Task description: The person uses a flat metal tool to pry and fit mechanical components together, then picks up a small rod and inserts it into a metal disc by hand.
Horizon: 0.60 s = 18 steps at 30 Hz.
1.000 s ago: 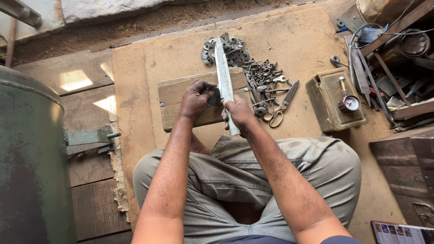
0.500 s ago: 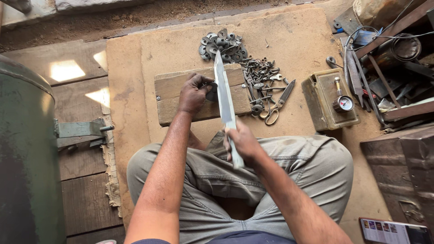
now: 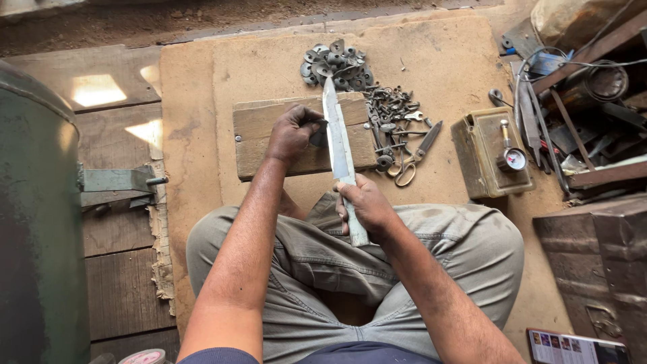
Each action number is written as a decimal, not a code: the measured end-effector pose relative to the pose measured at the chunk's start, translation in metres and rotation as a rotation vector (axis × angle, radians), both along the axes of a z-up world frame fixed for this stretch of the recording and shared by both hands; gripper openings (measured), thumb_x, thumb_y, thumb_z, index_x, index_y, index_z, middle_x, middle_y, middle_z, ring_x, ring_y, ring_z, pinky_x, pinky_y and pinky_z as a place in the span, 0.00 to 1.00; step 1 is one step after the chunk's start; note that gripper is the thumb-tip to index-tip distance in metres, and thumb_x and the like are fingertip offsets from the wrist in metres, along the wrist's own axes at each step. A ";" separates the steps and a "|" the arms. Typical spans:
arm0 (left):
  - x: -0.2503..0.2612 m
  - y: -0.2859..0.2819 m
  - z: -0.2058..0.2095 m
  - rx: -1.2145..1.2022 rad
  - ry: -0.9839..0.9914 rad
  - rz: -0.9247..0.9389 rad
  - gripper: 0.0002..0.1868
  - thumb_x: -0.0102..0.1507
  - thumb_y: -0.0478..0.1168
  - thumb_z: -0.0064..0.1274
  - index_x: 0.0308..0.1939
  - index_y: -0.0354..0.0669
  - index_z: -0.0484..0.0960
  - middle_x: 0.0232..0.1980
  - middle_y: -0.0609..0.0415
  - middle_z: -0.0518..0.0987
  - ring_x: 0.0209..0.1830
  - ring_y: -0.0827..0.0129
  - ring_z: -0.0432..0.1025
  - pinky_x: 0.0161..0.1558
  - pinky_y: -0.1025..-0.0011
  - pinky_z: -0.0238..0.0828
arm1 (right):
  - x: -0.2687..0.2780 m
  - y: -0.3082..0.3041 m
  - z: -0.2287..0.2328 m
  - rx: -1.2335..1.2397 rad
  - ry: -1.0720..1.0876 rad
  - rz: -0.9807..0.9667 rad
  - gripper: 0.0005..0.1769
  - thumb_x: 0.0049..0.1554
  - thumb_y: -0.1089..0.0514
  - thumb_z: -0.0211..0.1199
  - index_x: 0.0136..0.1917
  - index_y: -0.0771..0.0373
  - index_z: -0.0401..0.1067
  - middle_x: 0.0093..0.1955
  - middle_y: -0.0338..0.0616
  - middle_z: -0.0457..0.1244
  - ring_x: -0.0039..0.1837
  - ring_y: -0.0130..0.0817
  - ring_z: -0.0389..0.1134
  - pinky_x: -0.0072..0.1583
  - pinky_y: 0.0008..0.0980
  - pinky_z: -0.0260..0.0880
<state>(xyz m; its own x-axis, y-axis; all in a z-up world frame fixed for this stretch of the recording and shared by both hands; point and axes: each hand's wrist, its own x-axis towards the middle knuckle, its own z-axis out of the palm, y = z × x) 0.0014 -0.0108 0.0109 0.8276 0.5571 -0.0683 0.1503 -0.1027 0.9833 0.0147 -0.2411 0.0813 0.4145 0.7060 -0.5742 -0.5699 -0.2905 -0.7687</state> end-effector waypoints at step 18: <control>-0.003 0.000 -0.002 0.020 -0.038 -0.024 0.04 0.63 0.29 0.59 0.41 0.40 0.83 0.47 0.59 0.78 0.47 0.74 0.77 0.52 0.75 0.80 | 0.064 0.069 -0.048 0.028 -0.051 -0.051 0.11 0.63 0.57 0.54 0.56 0.65 0.67 0.28 0.40 0.61 0.25 0.28 0.61 0.27 0.29 0.66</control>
